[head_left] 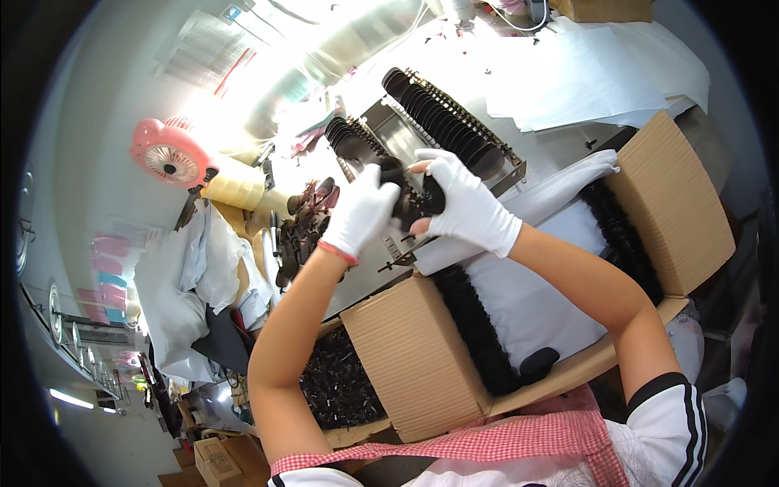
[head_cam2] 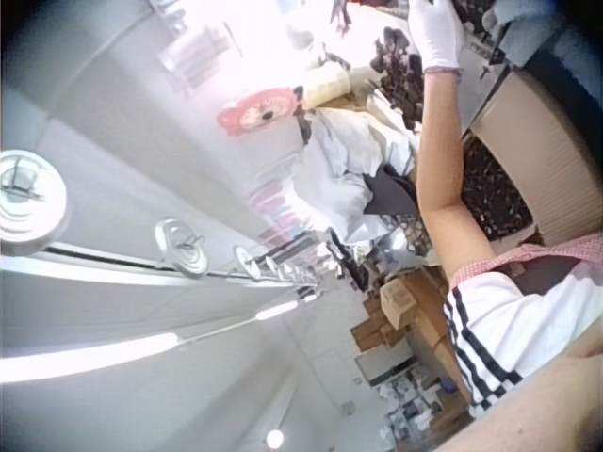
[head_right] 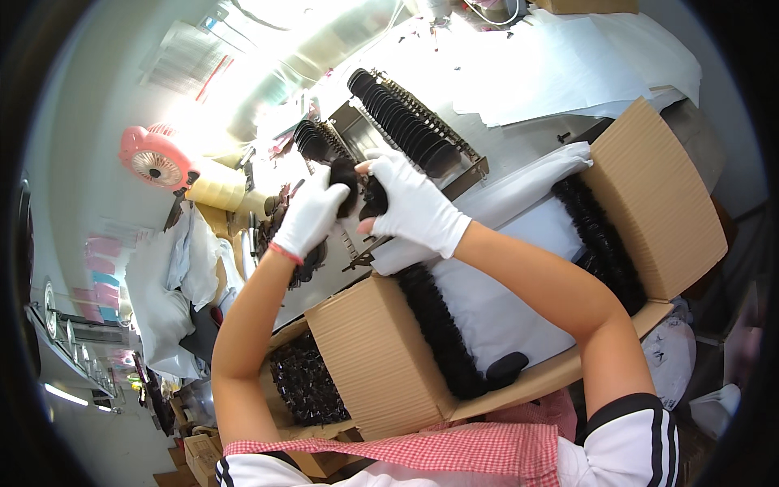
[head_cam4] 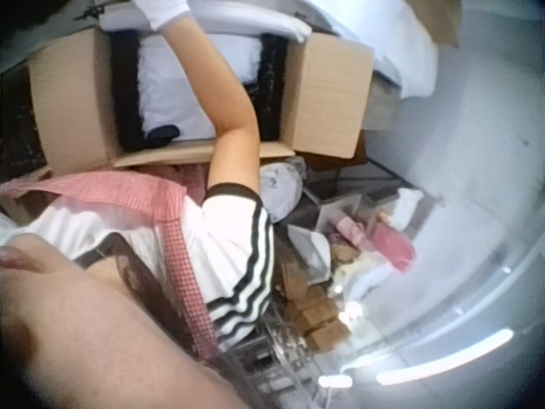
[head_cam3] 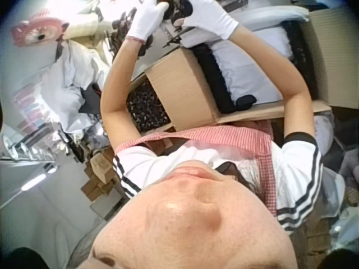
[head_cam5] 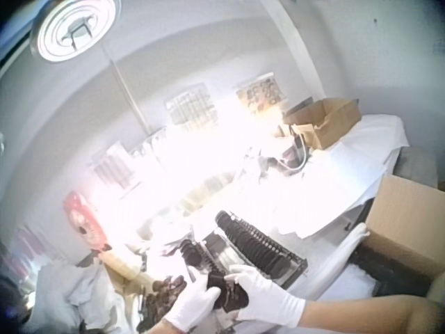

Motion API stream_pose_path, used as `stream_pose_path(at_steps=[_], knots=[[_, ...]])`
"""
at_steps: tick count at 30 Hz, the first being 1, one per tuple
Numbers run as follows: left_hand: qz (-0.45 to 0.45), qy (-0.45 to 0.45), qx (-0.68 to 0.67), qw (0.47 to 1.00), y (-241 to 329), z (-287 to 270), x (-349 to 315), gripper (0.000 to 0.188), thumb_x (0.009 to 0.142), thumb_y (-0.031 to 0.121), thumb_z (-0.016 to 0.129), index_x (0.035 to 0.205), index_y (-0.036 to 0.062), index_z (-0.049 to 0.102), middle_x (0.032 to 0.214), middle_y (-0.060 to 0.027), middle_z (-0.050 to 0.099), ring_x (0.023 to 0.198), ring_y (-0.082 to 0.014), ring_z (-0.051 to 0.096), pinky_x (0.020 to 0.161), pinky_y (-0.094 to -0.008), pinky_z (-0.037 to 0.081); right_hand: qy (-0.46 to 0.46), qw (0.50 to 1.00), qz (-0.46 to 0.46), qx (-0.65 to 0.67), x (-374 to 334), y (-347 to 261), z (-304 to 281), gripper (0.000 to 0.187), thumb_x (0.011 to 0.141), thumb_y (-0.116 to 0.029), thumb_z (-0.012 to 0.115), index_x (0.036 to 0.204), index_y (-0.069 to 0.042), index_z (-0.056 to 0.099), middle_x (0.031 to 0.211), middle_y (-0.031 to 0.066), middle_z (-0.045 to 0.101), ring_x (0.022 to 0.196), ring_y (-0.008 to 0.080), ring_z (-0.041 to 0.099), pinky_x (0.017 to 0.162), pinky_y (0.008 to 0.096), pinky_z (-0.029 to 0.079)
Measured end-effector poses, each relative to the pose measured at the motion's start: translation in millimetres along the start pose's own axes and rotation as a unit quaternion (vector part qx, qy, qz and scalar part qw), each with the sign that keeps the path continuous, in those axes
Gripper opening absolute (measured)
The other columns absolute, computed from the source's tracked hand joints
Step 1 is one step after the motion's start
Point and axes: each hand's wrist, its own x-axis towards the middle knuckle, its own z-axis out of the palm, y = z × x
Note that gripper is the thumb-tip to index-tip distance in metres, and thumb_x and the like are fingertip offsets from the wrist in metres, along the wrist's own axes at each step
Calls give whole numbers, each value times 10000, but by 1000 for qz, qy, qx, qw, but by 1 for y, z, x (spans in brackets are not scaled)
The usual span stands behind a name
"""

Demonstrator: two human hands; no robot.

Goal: The person repeatedly picks up small black cylindrical objects from a cardboard box and places them into slots on a metal rack. They periodically retrieve empty metal racks from a nearby stack and place them on the table to continue filling them with the objects.

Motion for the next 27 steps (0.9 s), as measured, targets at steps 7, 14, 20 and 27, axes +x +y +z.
stream_pose_path(at_steps=[7,14,20,27], knots=[[260,-185,57,946,-2,-31,-15,257,996,181,470,1103,-32,567,1028,-153,633,961,-246,646,870,-360,509,-13,997,-66,-36,7,-18,-1,511,703,-157,781,1181,-112,606,1119,126,532,1091,300,569,940,367,519],[11,192,451,872,-50,-79,95,958,781,635,665,1506,87,363,1485,-224,429,1395,-362,363,1175,-460,239,-217,971,-29,-98,-1,18,-19,408,735,-232,781,1110,-157,640,1163,102,566,937,301,659,819,369,572],[108,36,253,961,-46,-91,136,755,778,416,725,1416,92,486,1289,-183,574,1143,-282,539,988,-409,410,-228,967,-66,-89,-1,33,-19,397,739,-329,767,1057,-136,628,977,78,621,803,286,668,692,375,572],[97,-6,264,960,-69,-63,199,188,824,165,629,785,-15,664,587,-71,600,433,-163,529,423,-311,413,-234,964,-119,-37,2,38,-22,365,709,-316,758,993,-125,630,862,78,632,798,287,664,702,376,555]])
